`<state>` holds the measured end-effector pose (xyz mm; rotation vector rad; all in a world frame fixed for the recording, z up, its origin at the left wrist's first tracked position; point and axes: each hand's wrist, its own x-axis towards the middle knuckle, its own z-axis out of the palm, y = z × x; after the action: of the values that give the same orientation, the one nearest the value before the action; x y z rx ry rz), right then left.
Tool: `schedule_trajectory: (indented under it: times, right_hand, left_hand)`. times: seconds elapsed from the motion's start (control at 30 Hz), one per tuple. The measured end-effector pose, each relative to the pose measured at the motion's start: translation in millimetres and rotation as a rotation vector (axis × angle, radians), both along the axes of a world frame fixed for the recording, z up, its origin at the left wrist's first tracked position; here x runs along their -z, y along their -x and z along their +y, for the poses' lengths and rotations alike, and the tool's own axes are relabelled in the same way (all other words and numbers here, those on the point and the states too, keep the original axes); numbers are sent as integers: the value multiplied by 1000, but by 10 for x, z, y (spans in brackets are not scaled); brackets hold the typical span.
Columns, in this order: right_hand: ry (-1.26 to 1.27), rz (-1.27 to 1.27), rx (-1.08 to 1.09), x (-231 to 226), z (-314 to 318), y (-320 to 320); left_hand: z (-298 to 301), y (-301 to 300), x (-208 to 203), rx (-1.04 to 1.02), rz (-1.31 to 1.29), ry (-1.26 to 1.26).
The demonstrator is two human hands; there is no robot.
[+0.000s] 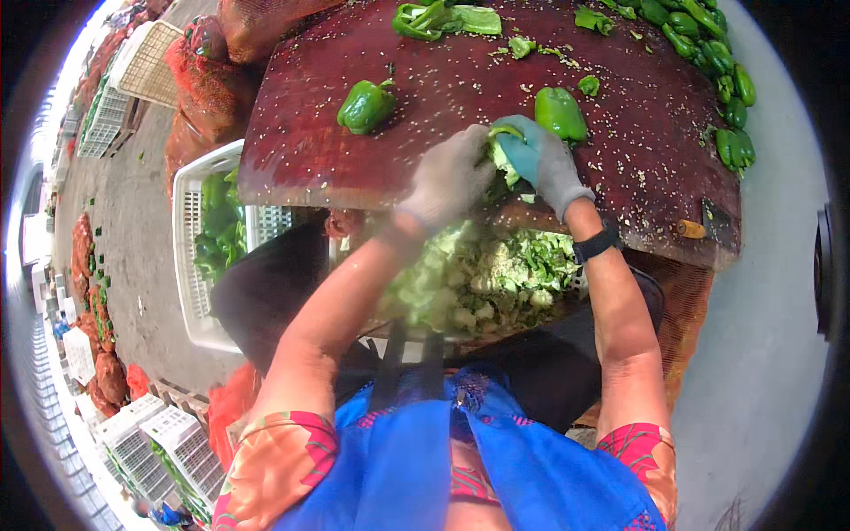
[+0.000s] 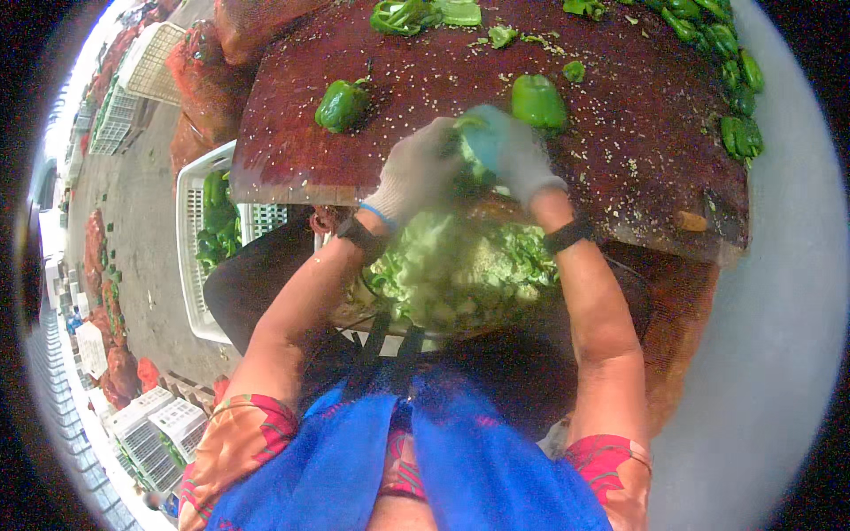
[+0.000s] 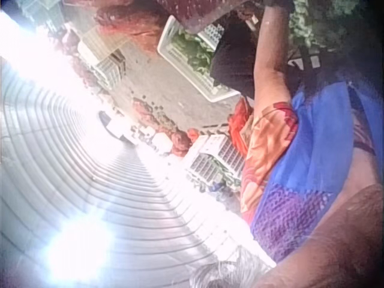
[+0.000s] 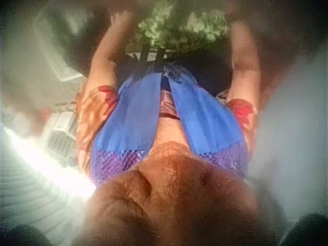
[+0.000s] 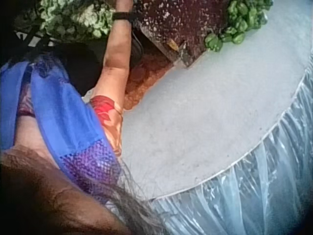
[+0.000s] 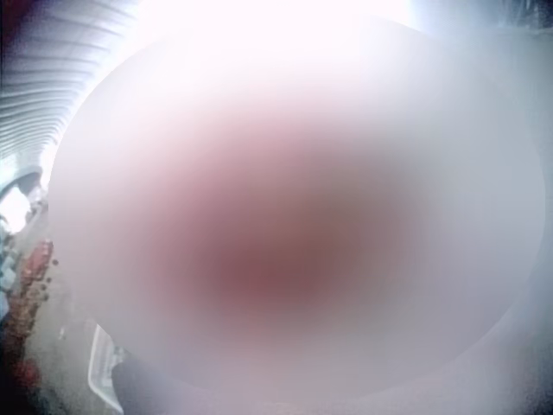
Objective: Removing the cores and seeds from green bell peppers by hand in an industrial setting.
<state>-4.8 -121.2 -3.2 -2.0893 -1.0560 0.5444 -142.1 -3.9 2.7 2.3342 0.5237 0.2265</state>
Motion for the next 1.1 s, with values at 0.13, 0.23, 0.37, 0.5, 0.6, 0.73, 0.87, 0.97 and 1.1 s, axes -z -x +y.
schedule_trajectory:
  times: [0.13, 0.23, 0.37, 0.5, 0.6, 0.73, 0.87, 0.97, 1.1]
  right_hand:
    - [-22, 147, 130, 161, 36, -145]
    - [-97, 296, 215, 318, 3, -185]
    - [-296, 448, 235, 528, 26, -203]
    - [-483, 707, 414, 655, -22, -276]
    - [-666, 928, 382, 439, 10, -186]
    - [-633, 849, 417, 459, 30, -196]
    - [-755, 495, 428, 340, 36, -252]
    - [-784, 303, 370, 165, 66, -179]
    - [-793, 260, 408, 117, 11, -165]
  left_hand:
    - [40, 90, 242, -60, -132, 32]
    - [-60, 113, 338, -127, -211, 36]
    - [82, 132, 482, -352, -298, 446]
    - [345, 76, 363, -301, -378, 883]
    - [326, 174, 54, -302, -343, 911]
    - [451, 152, 186, -300, -443, 964]
    - [230, 146, 3, -462, -348, 1446]
    - [388, 59, 477, -407, -351, 1650]
    - [203, -108, 294, -171, -312, 144]
